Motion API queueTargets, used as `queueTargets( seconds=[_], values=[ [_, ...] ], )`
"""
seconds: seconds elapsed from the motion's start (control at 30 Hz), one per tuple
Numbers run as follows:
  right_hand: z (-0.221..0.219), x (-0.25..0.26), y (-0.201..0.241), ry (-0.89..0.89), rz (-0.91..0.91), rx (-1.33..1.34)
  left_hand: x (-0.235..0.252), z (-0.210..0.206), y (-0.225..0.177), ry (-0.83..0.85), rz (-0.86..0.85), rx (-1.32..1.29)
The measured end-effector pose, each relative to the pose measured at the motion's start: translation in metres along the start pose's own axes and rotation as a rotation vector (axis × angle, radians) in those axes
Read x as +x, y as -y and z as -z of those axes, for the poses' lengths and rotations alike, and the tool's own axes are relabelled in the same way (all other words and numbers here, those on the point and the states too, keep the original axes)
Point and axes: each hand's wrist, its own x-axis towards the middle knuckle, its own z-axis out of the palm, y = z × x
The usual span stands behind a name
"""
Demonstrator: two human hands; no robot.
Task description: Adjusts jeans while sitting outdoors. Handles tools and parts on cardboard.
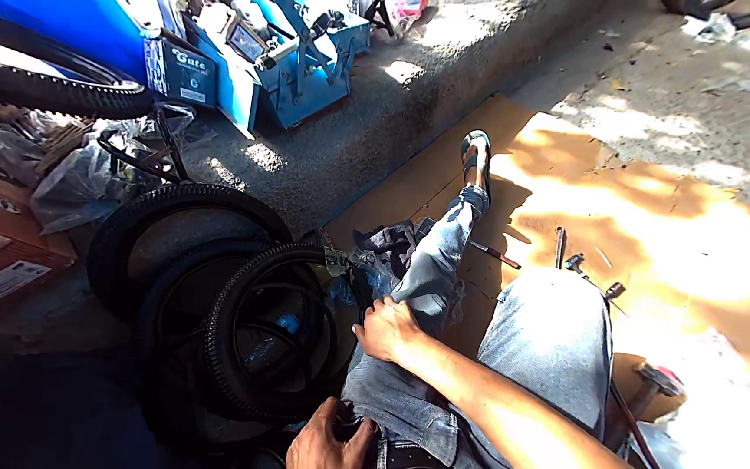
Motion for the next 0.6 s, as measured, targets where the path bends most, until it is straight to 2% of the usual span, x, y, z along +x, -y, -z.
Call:
queueTargets(
  seconds=[0.17, 0.4, 0.6],
  values=[
    [-0.004, -0.004, -0.005, -0.023, 0.029, 0.062, -0.014, 0.002, 0.003, 0.008, 0.014, -0.051],
    [-0.01, -0.004, -0.009, -0.058, 0.029, 0.099, -0.023, 0.007, -0.004, 0.042, 0.039, 0.031],
    [-0.012, -0.001, -0.013, -0.069, 0.011, 0.149, -0.035, 0.01, -0.01, -0.013, 0.028, 0.162]
  ],
)
